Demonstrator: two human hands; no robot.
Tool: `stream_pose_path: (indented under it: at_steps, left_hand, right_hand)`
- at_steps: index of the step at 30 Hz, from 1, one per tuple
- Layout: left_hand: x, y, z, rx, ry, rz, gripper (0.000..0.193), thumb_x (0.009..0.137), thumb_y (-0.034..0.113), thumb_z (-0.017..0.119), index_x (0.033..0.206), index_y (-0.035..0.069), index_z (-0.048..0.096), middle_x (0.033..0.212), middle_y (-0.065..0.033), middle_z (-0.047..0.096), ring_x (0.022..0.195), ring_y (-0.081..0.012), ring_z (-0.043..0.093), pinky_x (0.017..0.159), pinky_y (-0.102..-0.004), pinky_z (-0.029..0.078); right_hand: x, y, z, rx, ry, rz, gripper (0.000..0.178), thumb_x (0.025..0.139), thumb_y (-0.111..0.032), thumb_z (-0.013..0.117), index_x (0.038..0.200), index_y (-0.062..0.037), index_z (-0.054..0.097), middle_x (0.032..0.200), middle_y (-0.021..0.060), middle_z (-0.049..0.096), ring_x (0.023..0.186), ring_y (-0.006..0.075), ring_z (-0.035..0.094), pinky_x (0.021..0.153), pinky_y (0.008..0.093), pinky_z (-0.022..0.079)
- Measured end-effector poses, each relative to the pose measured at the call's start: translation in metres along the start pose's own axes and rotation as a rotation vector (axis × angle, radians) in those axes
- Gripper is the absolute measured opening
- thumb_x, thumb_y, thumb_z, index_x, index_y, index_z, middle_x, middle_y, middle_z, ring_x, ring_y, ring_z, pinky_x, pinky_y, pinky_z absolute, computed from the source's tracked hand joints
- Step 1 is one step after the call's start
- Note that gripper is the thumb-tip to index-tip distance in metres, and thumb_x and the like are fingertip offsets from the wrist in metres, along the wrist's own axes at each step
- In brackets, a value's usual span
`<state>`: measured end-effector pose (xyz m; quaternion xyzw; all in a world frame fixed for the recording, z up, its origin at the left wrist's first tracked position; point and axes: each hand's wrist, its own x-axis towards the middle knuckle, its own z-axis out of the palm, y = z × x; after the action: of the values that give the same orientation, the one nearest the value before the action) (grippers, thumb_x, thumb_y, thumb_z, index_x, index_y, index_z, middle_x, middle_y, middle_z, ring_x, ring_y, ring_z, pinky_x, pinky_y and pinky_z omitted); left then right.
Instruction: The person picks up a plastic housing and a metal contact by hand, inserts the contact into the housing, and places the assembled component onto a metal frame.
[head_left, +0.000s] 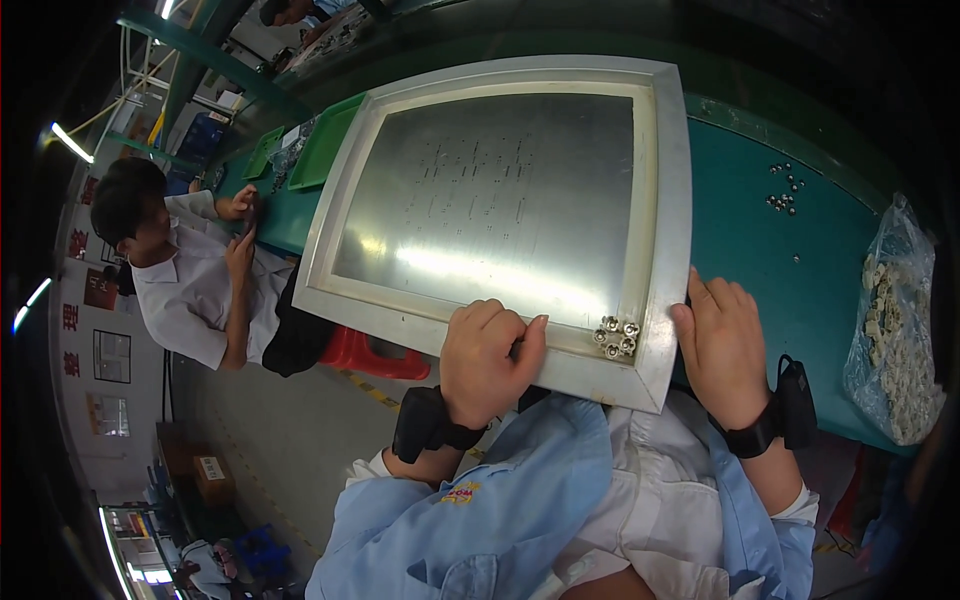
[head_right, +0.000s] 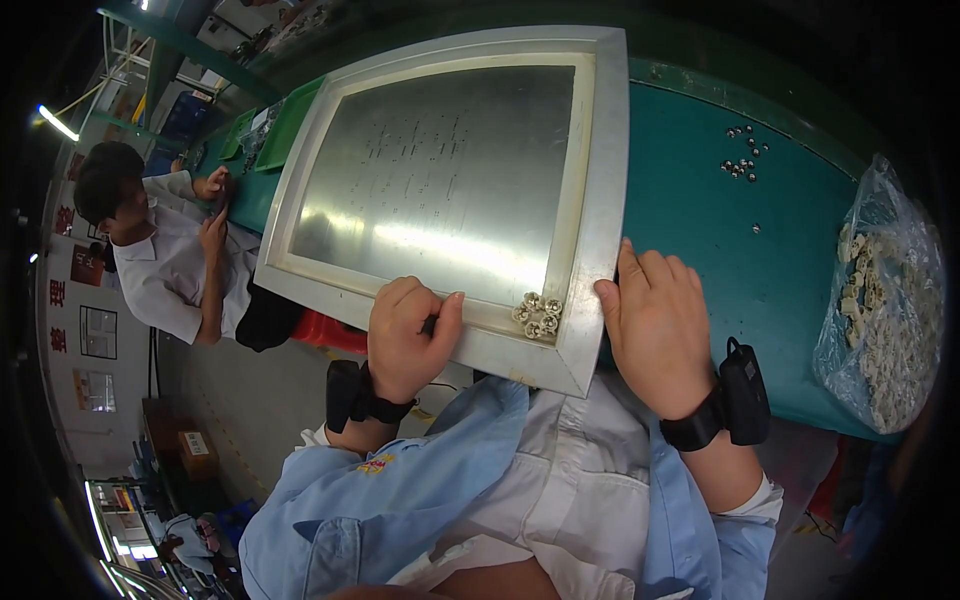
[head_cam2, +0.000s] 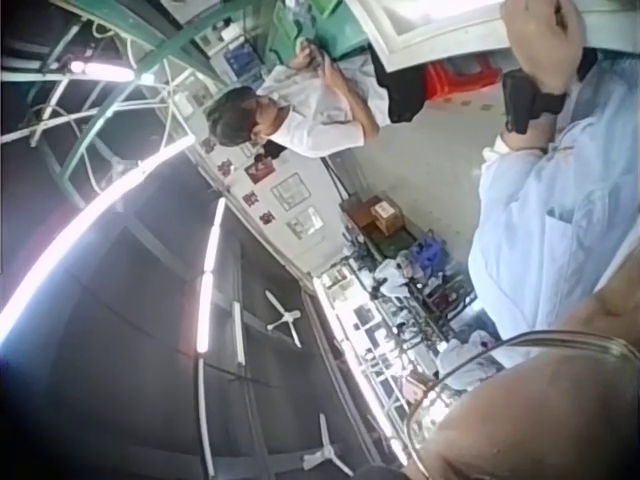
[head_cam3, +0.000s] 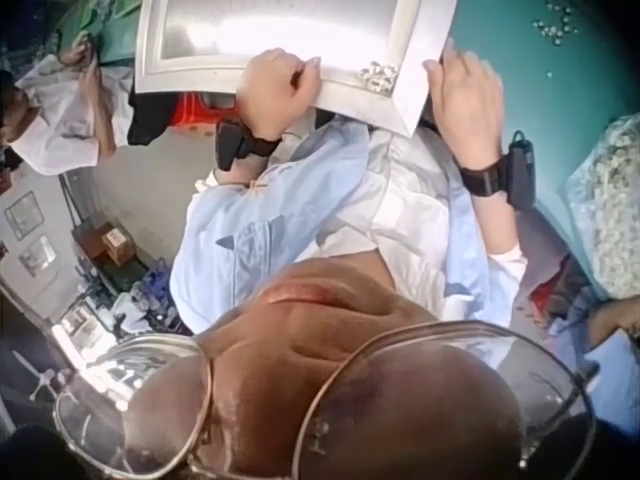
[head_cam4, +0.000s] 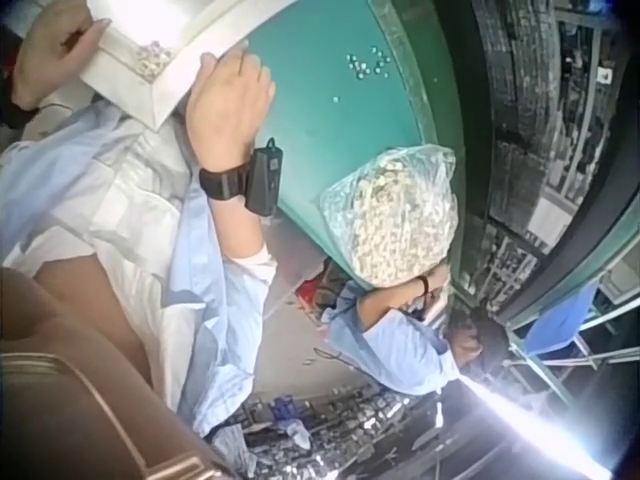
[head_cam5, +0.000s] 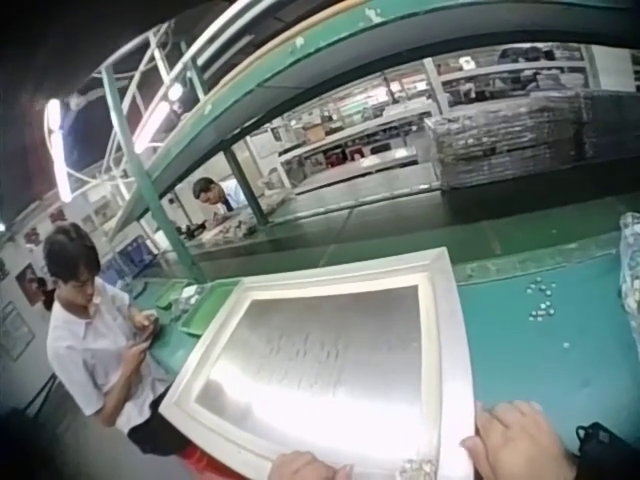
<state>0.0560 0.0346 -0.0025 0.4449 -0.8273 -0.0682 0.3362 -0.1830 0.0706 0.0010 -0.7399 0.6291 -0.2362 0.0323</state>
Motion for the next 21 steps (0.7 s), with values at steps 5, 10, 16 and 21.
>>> stream_pose_path:
  at_steps: [5,10,16,21]
  left_hand:
    - [0.001,-0.005,0.001,0.023,0.026,0.044,0.027,0.072,0.004,0.064,0.055,0.004,0.044,0.052,-0.0076,0.042,0.048,-0.0250,0.042,0.048,-0.0347,0.032]
    - [0.004,-0.003,-0.005,0.013,-0.045,0.021,0.018,0.073,0.004,0.063,0.061,0.003,0.050,0.059,-0.0083,0.048,0.054,-0.0242,0.046,0.051,-0.0327,0.035]
    - [0.024,0.019,-0.016,-0.211,-0.067,0.135,0.003,0.076,0.003,0.061,0.077,0.002,0.058,0.075,-0.0085,0.057,0.069,-0.0209,0.053,0.062,-0.0286,0.041]
    - [0.041,0.052,-0.003,-0.495,-0.217,0.167,0.007,0.077,0.003,0.060,0.084,0.003,0.060,0.079,-0.0080,0.058,0.073,-0.0200,0.055,0.065,-0.0282,0.042]
  right_hand:
    - [0.004,0.001,0.004,0.045,0.005,0.018,0.034,0.085,-0.016,0.049,0.110,0.0068,0.052,0.081,0.0147,0.050,0.076,0.0306,0.047,0.071,0.0379,0.038]
    - [0.003,0.007,0.009,0.175,0.061,0.024,0.030,0.086,-0.014,0.049,0.108,0.0052,0.054,0.079,0.0143,0.051,0.074,0.0302,0.048,0.069,0.0367,0.038]
    - [-0.004,0.021,-0.028,0.285,0.168,0.059,0.023,0.085,-0.010,0.052,0.102,0.0028,0.057,0.075,0.0125,0.052,0.069,0.0259,0.050,0.064,0.0328,0.040]
    - [0.006,0.052,-0.063,0.167,0.347,0.062,0.016,0.083,-0.008,0.054,0.095,0.0002,0.060,0.073,0.0119,0.053,0.066,0.0265,0.051,0.060,0.0321,0.041]
